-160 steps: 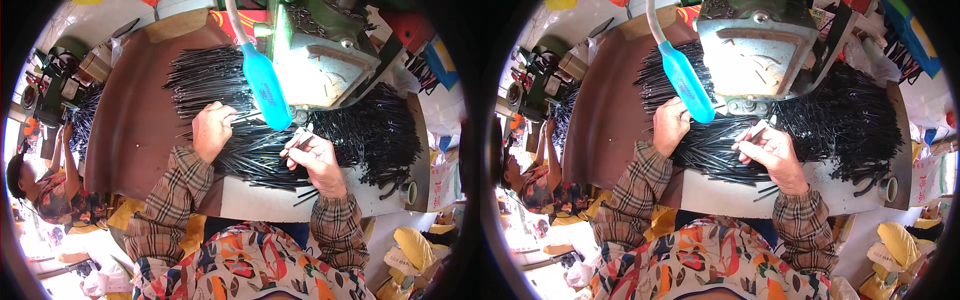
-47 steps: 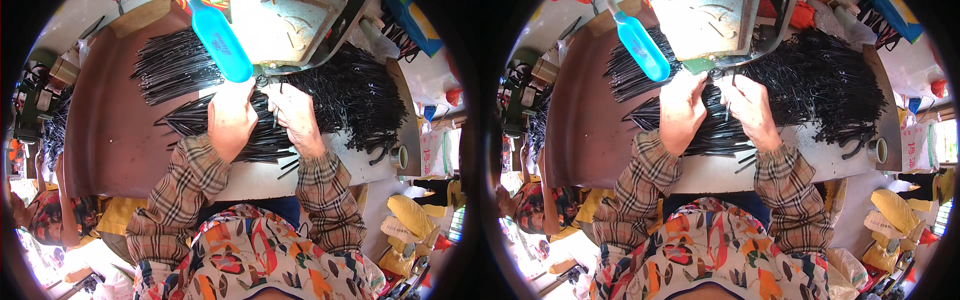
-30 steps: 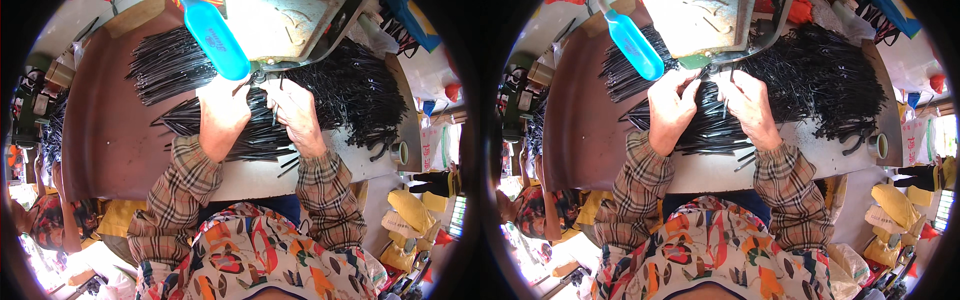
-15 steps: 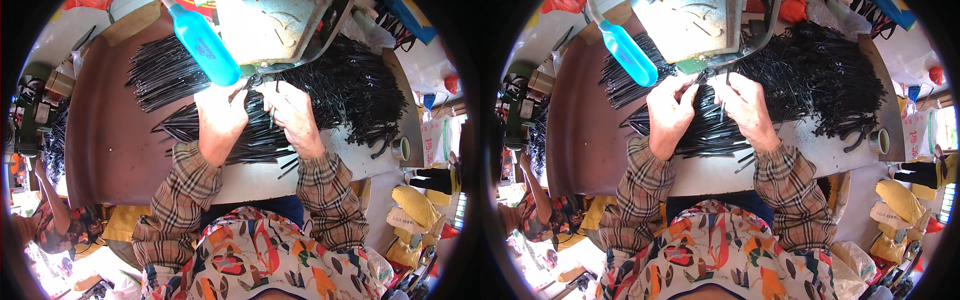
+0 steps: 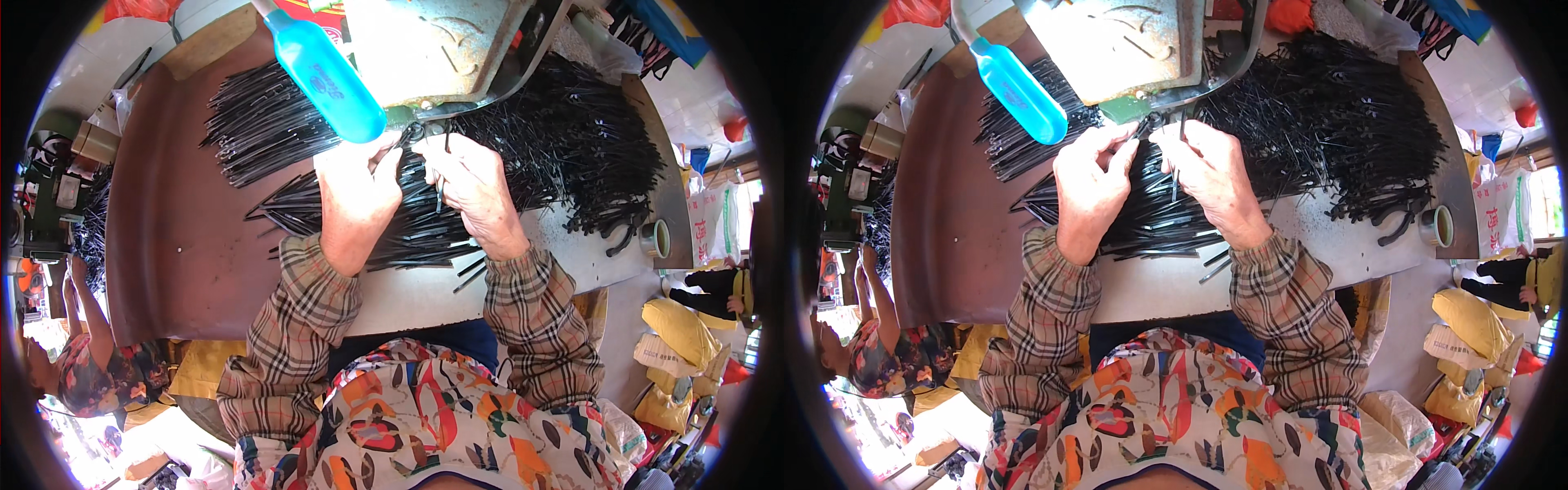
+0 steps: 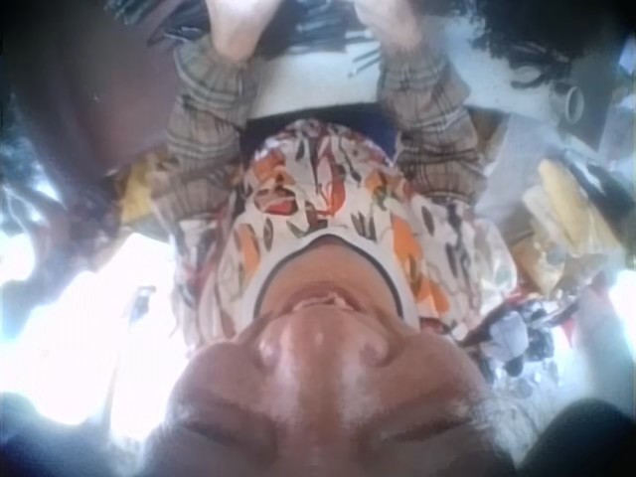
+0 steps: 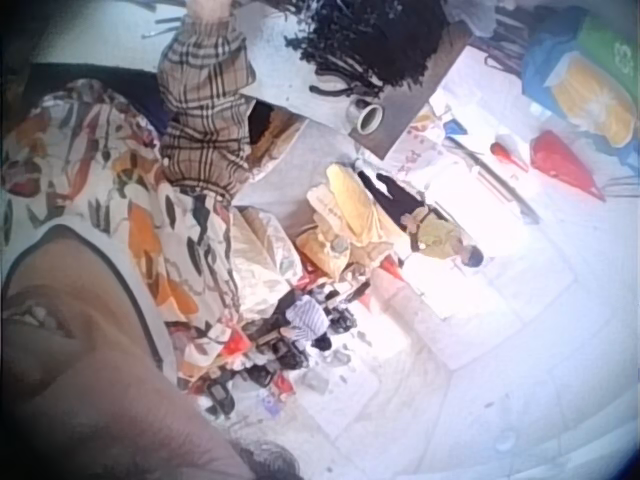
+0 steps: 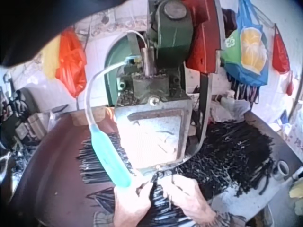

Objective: The person handles black plastic strips on a table, gripping them by hand and with tweezers, and feeds them into a tabletop punch press machine.

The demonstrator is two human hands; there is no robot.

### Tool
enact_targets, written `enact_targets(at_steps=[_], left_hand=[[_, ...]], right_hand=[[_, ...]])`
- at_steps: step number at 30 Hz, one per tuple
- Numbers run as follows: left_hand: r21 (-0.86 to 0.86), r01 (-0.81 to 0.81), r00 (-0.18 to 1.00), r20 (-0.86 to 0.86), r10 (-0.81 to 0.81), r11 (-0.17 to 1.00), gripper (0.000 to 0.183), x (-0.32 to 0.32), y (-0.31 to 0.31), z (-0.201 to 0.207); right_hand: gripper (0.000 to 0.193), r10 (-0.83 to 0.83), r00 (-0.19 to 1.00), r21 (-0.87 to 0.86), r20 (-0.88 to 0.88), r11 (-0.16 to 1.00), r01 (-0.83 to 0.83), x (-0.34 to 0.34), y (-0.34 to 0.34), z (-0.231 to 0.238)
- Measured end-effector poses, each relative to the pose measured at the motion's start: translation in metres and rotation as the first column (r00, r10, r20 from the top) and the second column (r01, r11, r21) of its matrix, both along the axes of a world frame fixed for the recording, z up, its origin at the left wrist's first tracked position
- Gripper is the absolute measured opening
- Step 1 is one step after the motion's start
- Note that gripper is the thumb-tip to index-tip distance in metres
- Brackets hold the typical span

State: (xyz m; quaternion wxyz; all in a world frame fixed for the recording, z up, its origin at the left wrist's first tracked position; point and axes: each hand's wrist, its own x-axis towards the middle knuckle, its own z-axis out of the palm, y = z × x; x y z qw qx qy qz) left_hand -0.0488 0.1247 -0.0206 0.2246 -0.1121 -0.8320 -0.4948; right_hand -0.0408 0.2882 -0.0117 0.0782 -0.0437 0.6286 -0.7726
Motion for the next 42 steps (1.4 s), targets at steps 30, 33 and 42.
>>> enact_targets(at_steps=[30, 33, 42], left_hand=[[-0.487, -0.027, 0.980, -0.187, -0.074, 0.873, 0.026, 0.000, 0.000, 0.017], [-0.468, -0.004, 0.984, -0.162, -0.081, 0.884, 0.028, 0.002, 0.002, 0.017], [0.046, 0.217, 0.898, 0.381, -0.218, 0.975, 0.020, 0.005, -0.057, 0.026]], right_hand=[[0.022, 0.065, 0.997, 0.049, -0.038, 0.997, -0.064, -0.011, 0.009, 0.000], [0.019, 0.116, 0.991, -0.109, 0.062, 0.988, -0.109, -0.012, 0.012, -0.007], [0.013, 0.014, 0.990, -0.238, 0.137, 0.971, 0.019, -0.007, 0.006, -0.015]])
